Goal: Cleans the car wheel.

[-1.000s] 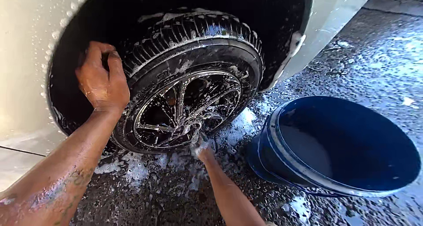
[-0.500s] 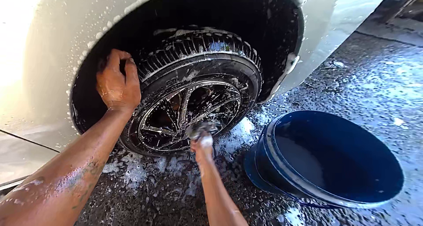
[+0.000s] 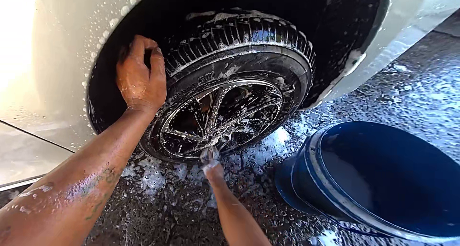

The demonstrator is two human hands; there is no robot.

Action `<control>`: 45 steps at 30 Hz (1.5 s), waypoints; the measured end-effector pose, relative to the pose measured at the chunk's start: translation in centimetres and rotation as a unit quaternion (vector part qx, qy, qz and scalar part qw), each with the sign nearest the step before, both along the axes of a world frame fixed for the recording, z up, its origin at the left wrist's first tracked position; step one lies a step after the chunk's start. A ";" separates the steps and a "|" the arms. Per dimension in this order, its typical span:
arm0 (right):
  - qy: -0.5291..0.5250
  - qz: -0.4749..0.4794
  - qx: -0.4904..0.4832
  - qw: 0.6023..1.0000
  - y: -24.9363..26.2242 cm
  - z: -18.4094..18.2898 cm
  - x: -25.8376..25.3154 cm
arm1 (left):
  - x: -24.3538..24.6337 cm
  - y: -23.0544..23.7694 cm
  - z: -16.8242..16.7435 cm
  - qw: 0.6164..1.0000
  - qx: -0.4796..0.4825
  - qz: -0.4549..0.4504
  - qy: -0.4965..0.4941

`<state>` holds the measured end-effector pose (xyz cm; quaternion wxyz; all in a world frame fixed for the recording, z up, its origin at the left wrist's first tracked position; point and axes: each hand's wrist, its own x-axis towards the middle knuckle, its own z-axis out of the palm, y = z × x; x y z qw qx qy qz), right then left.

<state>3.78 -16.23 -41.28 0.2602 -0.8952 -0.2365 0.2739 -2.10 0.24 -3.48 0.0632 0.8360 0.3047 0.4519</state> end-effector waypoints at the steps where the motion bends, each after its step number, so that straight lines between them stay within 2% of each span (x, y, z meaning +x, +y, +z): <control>1: 0.078 -0.034 0.057 0.995 1.3 1.0 -1.7 | -0.1 0.0 -0.1 1.000 -0.001 0.005 0.002; 2: 0.179 -0.082 0.127 0.972 2.4 2.3 -3.1 | -0.1 -0.2 -0.2 1.000 -0.005 0.011 0.007; 3: 0.289 -0.142 0.217 0.922 3.2 3.4 -4.1 | 0.0 -0.3 0.0 1.000 -0.007 0.018 0.012; 4: 0.394 -0.200 0.325 0.836 3.5 4.3 -5.1 | 0.1 -0.5 0.2 1.000 -0.010 0.024 0.013; 6: 0.573 -0.250 0.516 0.585 2.9 7.0 -6.8 | 0.1 -0.8 0.2 0.999 -0.016 0.027 0.016; 7: 0.609 -0.253 0.574 0.485 2.7 8.4 -6.7 | 0.1 -0.8 0.2 0.999 -0.016 0.025 0.017; 8: 0.615 -0.248 0.620 0.419 2.6 9.6 -5.9 | 0.1 -0.8 0.3 1.000 -0.014 0.024 0.014; 9: 0.602 -0.237 0.659 0.384 2.1 10.6 -4.5 | 0.1 -0.6 0.3 1.000 -0.010 0.024 0.010; 10: 0.573 -0.224 0.694 0.373 1.2 11.3 -2.8 | 0.0 -0.5 0.3 1.000 -0.007 0.023 0.012; 11: 0.533 -0.204 0.724 0.386 0.1 11.7 -1.2 | -0.1 -0.5 0.3 1.000 -0.003 0.021 0.017; 12: 0.495 -0.191 0.738 0.416 -0.9 11.7 0.1 | -0.3 -0.4 0.2 1.000 -0.001 0.020 0.024; 14: 0.467 -0.161 0.698 0.519 -1.6 10.4 -0.2 | -0.3 -0.5 0.3 0.999 0.000 0.016 0.034; 17: 0.518 -0.188 0.585 0.595 1.7 7.5 -7.0 | 0.1 -0.4 0.3 0.999 -0.001 0.011 0.038; 18: 0.520 -0.202 0.532 0.637 3.3 6.3 -9.5 | -0.1 -0.4 0.2 0.999 0.000 0.015 0.034; 19: 0.492 -0.213 0.469 0.701 4.8 5.0 -11.3 | -0.2 -0.2 0.1 0.999 0.002 0.017 0.031; 20: 0.428 -0.209 0.391 0.788 5.6 4.0 -12.2 | -0.2 -0.1 0.1 1.000 0.006 0.013 0.026; 21: 0.343 -0.182 0.308 0.869 5.7 3.6 -12.5 | -0.2 -0.1 0.1 1.000 0.006 0.009 0.026; 22: 0.258 -0.140 0.235 0.927 5.0 3.3 -12.3 | -0.1 -0.1 0.2 1.000 0.007 0.003 0.028; 24: 0.158 -0.091 0.135 0.974 2.5 2.0 -10.5 | -0.3 -0.1 0.1 1.000 0.003 0.002 0.029; 27: 0.102 -0.144 0.084 0.981 -0.4 1.7 -4.6 | 0.0 -0.2 0.2 1.000 0.004 -0.002 0.017; 29: 0.073 -0.175 0.064 0.980 -0.2 1.4 -3.1 | -0.2 -0.2 -0.2 1.000 0.003 0.006 0.011; 31: 0.045 -0.153 0.110 0.981 1.4 1.6 -5.4 | -0.3 -0.1 -0.2 1.000 0.008 0.005 0.014; 33: 0.053 -0.130 0.179 0.974 3.0 3.7 -9.3 | -0.3 -0.3 -0.1 1.000 0.011 0.004 0.020; 35: 0.059 -0.095 0.127 0.986 4.1 6.7 -12.0 | -0.1 -0.3 0.1 1.000 0.010 0.001 0.024; 36: 0.063 -0.067 0.075 0.993 4.1 7.7 -12.4 | -0.3 -0.3 0.0 1.000 0.009 0.003 0.028; 38: 0.056 -0.043 0.012 0.997 3.8 7.3 -10.9 | -0.4 -0.3 -0.2 0.999 0.010 0.008 0.032; 40: 0.049 -0.040 0.040 0.997 4.3 5.9 -9.2 | 0.1 -0.1 0.2 1.000 0.017 0.006 0.024; 41: 0.080 -0.054 0.099 0.990 4.2 5.5 -9.8 | 0.0 0.0 0.1 1.000 0.018 0.007 0.024; 42: 0.136 -0.086 0.174 0.971 4.1 5.4 -11.0 | -0.4 -0.2 -0.2 0.999 0.012 0.012 0.028; 43: 0.220 -0.125 0.249 0.935 4.6 5.8 -12.1 | -0.5 -0.3 -0.3 1.000 0.009 0.013 0.027; 45: 0.414 -0.184 0.358 0.816 5.0 7.0 -13.3 | -0.1 -0.3 -0.1 1.000 0.008 0.010 0.023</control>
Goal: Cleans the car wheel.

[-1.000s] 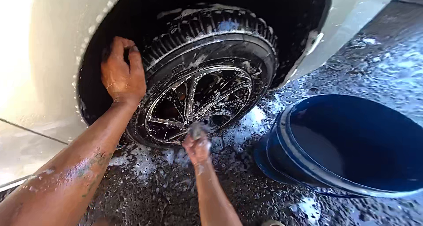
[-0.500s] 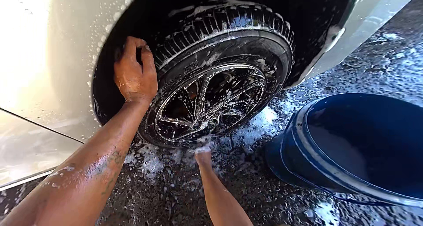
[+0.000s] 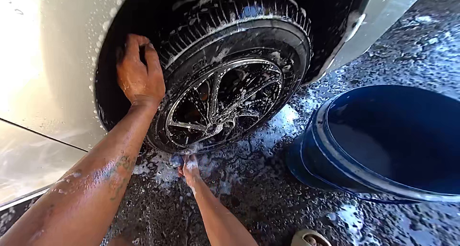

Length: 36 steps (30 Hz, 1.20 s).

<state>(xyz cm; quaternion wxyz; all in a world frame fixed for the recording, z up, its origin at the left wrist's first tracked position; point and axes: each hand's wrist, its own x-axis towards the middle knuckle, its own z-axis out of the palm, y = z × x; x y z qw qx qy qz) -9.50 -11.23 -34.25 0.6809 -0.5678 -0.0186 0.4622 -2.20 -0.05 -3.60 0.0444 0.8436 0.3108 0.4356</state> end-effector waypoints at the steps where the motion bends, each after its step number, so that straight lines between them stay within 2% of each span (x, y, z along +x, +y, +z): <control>1: 0.080 -0.020 0.068 0.994 -0.3 0.2 0.2 | 0.1 0.0 0.0 1.000 0.001 -0.001 0.000; 3: 0.218 -0.102 0.195 0.951 -0.5 0.2 1.9 | 0.2 0.2 0.2 1.000 0.007 0.001 -0.001; 5: 0.353 -0.202 0.322 0.855 0.6 0.3 3.6 | 0.0 0.2 0.2 1.000 0.009 0.007 0.013; 6: 0.390 -0.223 0.369 0.814 0.9 0.7 4.2 | -0.1 0.3 0.3 1.000 0.009 0.009 0.020; 7: 0.410 -0.236 0.382 0.794 0.8 1.7 5.1 | -0.2 0.2 0.2 1.000 0.008 0.007 0.027; 8: 0.405 -0.238 0.366 0.803 0.2 3.0 6.7 | -0.1 0.1 0.3 1.000 0.005 0.004 0.029; 9: 0.367 -0.221 0.334 0.839 -0.9 4.3 8.7 | 0.1 0.0 0.3 1.000 0.003 0.002 0.027; 11: 0.227 -0.189 0.244 0.924 -3.9 6.4 12.4 | 0.0 0.0 0.4 1.000 0.002 0.004 0.024; 12: 0.144 -0.197 0.203 0.948 -5.1 7.5 14.1 | 0.1 0.2 0.3 1.000 0.007 0.006 0.019; 13: 0.067 -0.231 0.166 0.956 -5.6 8.6 15.3 | 0.2 0.5 0.2 1.000 0.010 0.007 0.012; 15: -0.107 -0.305 0.103 0.941 -5.1 9.2 14.7 | 0.0 0.6 0.0 1.000 0.013 0.007 0.008; 16: -0.231 -0.298 0.064 0.924 -4.8 8.5 13.1 | -0.1 0.6 -0.1 1.000 0.012 0.006 0.010; 18: -0.469 -0.195 -0.112 0.854 -4.2 5.3 9.7 | 0.0 0.2 0.1 1.000 0.006 0.003 0.017; 19: -0.527 -0.123 -0.186 0.820 -3.7 3.0 8.2 | 0.1 0.0 0.2 1.000 0.004 0.003 0.019; 21: -0.534 -0.002 -0.272 0.800 -2.5 -1.0 6.6 | 0.1 -0.1 0.3 1.000 0.004 0.006 0.017; 23: -0.511 0.044 -0.299 0.805 -1.2 -2.0 5.6 | 0.3 0.1 0.2 1.000 0.007 0.016 0.011; 26: -0.449 0.113 -0.267 0.846 0.5 0.9 2.8 | 0.2 0.0 0.0 1.000 -0.002 0.028 0.013; 28: -0.384 0.164 -0.251 0.873 2.3 3.8 3.0 | 0.7 -0.2 0.2 0.999 -0.008 0.035 0.011; 30: -0.328 0.188 -0.140 0.915 3.0 6.8 3.2 | 0.4 -0.4 0.2 0.999 -0.013 0.044 0.017; 31: -0.296 0.168 -0.073 0.937 3.1 8.2 3.0 | 0.4 -0.5 0.2 0.999 -0.015 0.045 0.021; 32: -0.293 0.148 -0.033 0.944 3.1 9.6 2.4 | 0.4 -0.5 0.2 0.999 -0.015 0.047 0.021; 34: -0.335 0.111 -0.030 0.935 2.4 11.8 -0.1 | 0.4 -0.5 0.2 0.999 -0.015 0.043 0.026; 36: -0.361 0.131 -0.097 0.918 1.6 11.3 -2.0 | 0.5 -0.5 0.5 0.999 -0.019 0.034 0.033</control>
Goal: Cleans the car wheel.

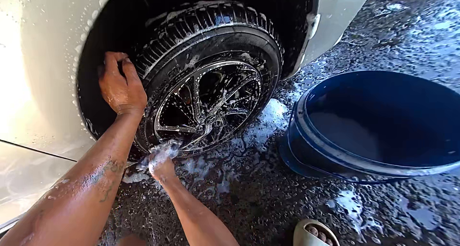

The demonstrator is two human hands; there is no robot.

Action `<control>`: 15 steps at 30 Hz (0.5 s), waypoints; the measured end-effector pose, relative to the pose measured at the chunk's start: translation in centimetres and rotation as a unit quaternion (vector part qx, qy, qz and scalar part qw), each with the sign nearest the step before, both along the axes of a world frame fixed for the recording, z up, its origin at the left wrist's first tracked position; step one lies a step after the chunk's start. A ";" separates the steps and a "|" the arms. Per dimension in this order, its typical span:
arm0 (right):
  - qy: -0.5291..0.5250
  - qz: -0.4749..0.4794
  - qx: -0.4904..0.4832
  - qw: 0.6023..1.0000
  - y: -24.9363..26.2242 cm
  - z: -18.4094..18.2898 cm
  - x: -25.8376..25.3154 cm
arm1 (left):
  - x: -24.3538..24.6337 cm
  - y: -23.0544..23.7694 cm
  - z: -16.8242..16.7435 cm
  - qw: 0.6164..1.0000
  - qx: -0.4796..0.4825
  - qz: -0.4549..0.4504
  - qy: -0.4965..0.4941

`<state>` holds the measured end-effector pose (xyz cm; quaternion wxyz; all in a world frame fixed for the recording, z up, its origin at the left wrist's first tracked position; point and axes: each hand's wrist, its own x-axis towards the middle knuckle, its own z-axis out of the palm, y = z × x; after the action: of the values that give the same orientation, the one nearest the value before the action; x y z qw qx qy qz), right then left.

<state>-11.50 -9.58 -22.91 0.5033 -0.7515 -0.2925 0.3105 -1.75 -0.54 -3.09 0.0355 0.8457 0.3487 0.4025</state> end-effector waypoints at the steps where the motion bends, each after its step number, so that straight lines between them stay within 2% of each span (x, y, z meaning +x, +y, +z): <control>1: -0.027 0.009 -0.045 0.999 -0.2 -1.5 -0.2 | -0.2 0.1 0.0 1.000 0.000 0.002 0.002; 4: -0.018 0.030 -0.188 0.981 -2.5 -6.2 2.9 | -0.5 0.3 -0.4 1.000 0.009 0.004 0.004; 7: -0.028 -0.065 -0.186 0.980 -1.7 -8.1 3.6 | 0.0 0.3 -0.3 1.000 0.020 0.004 -0.002; 8: -0.010 -0.070 -0.168 0.983 -0.4 -6.8 2.6 | -0.1 0.3 -0.3 1.000 0.022 0.009 -0.007; 10: 0.058 -0.001 -0.135 0.989 1.4 -0.4 1.7 | -0.3 0.1 -0.4 1.000 0.016 0.015 -0.006; 12: 0.123 0.017 -0.072 0.990 1.5 5.3 2.6 | -0.3 0.2 -0.3 1.000 0.013 0.013 0.001; 13: 0.134 -0.007 -0.021 0.991 0.7 6.6 2.7 | -0.3 0.2 -0.3 1.000 0.014 0.010 0.003; 15: 0.071 -0.067 0.037 0.995 -1.8 6.7 1.8 | -0.5 0.0 -0.6 1.000 0.017 0.007 -0.001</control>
<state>-9.71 -11.40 -16.19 0.5702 -0.7263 -0.2166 0.3171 -2.21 -0.55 -3.66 0.0184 0.8434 0.3472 0.4095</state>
